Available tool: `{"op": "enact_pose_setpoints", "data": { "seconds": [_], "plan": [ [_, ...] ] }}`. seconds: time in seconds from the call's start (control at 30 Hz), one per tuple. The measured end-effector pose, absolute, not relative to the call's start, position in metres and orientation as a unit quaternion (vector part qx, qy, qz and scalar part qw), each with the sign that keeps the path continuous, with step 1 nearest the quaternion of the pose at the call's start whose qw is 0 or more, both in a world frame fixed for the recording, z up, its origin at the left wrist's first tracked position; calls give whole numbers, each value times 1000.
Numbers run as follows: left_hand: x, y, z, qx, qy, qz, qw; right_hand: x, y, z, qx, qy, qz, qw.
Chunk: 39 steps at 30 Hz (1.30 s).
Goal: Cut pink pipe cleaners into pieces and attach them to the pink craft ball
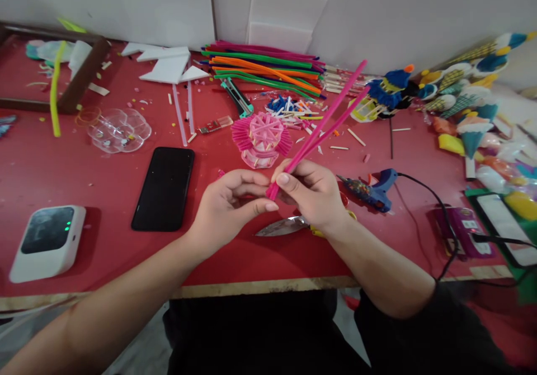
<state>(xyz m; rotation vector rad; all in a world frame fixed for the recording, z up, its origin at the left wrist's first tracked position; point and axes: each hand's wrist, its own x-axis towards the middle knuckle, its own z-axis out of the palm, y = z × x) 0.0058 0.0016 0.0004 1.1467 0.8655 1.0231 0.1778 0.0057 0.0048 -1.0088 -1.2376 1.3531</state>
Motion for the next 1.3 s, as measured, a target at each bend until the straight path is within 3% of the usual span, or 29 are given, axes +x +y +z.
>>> {"op": "enact_pose_setpoints", "data": {
  "seconds": [0.27,0.63,0.8,1.17,1.3],
  "plan": [
    [6,-1,3,494,378,468,628,174,3,-1,-377,-474,617,503],
    [3,6,4,430,353,338,759,178,6,3,-456,-561,493,484],
    [3,8,6,438,348,287,777,177,5,3,-455,-581,493,460],
    [-2,13,5,472,336,241,779,181,5,2,-415,-580,557,424],
    [-2,12,5,558,368,278,690,186,9,8,-424,-639,497,406]
  ]
}}
